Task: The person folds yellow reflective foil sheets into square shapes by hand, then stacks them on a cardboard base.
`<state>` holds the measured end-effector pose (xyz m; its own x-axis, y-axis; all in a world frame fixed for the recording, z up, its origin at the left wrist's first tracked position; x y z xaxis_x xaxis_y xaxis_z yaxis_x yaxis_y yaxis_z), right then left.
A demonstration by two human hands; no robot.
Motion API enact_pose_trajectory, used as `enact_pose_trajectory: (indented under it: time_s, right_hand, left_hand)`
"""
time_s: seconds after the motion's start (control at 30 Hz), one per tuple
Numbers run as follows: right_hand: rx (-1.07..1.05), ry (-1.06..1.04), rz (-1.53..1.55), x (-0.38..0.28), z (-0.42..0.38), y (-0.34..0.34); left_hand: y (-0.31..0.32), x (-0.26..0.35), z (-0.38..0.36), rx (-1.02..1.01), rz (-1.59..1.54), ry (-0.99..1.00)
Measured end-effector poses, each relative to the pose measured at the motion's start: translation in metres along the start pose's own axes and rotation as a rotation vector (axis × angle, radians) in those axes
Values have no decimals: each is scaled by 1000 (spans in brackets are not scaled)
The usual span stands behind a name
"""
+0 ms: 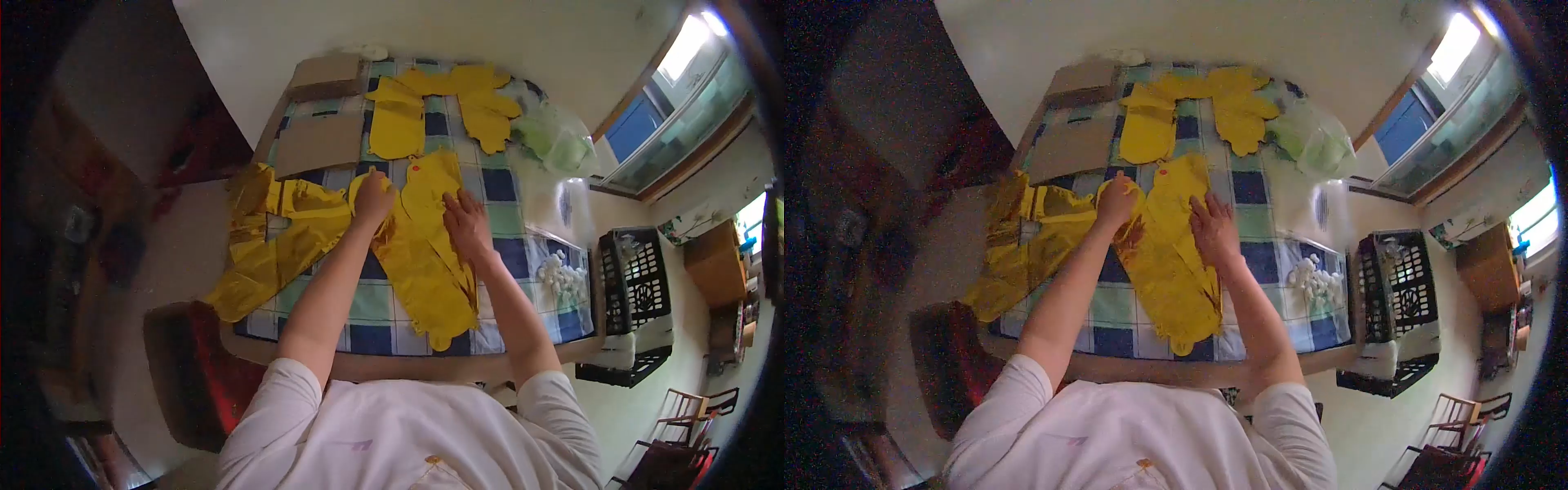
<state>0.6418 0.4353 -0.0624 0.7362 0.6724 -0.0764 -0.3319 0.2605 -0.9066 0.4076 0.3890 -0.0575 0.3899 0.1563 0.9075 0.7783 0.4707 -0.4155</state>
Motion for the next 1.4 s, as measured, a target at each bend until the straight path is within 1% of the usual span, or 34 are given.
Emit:
enact_pose_trajectory:
  time_s: [0.03,0.1,0.13,0.23,0.3,0.37,0.43,0.53,0.63,0.73,0.83,0.93,0.97,1.03,1.1,1.17,1.23,1.33,1.4]
  right_hand:
    - [-33,5,2,-2,-2,-4]
    - [15,-20,-21,0,-4,5]
    - [46,-33,-37,3,-2,7]
    - [-19,-16,-92,0,-2,1]
    - [-4,-101,-159,7,-5,14]
    - [14,-102,-157,9,-4,14]
    - [27,-24,-79,1,-2,-1]
    - [45,-31,-36,2,-3,2]
    - [13,-39,-50,0,-2,-4]
    - [63,-23,-46,0,-3,0]
    - [84,-19,-62,-1,-3,0]
    - [87,-36,-60,1,-3,2]
    - [85,-32,-63,1,-3,1]
    - [81,-27,-71,0,-3,0]
    - [85,-35,-78,0,-3,-1]
    - [80,-35,-77,-1,-3,0]
    - [75,-27,-71,0,-1,1]
    - [61,-29,-69,1,-1,4]
    - [66,-27,-71,1,-2,5]
  left_hand:
    - [3,6,-1,-18,27,-78]
    - [14,23,3,-48,77,-214]
    - [19,28,6,-66,115,-212]
    - [30,43,12,-105,220,-193]
    - [36,53,11,-113,277,-174]
    - [50,39,23,-101,323,-131]
    - [54,45,28,-119,352,-83]
    - [59,55,22,-99,277,-68]
    - [66,48,22,-61,-30,-74]
    - [64,39,5,-123,-54,45]
    - [55,46,-27,-159,93,341]
    - [61,32,-38,-81,205,569]
    - [63,29,-43,-39,255,598]
    - [60,45,-55,49,353,654]
    - [66,45,-58,148,425,545]
    - [67,42,-59,94,338,413]
    - [62,43,-55,-101,94,267]
    - [68,41,-57,-173,129,391]
    - [75,32,-59,-6,320,404]
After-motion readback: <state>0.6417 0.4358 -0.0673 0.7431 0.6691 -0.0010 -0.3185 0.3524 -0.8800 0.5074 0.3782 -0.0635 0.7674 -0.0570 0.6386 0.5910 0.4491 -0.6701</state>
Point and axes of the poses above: each hand's wrist, its own z-axis towards the middle knuckle, its own y-axis out of the palm, x = y × z, the point moved 1 cm from there along z, towards the middle knuckle, and after that the axes turned 15 degrees about -z, right-handed, at the moved point
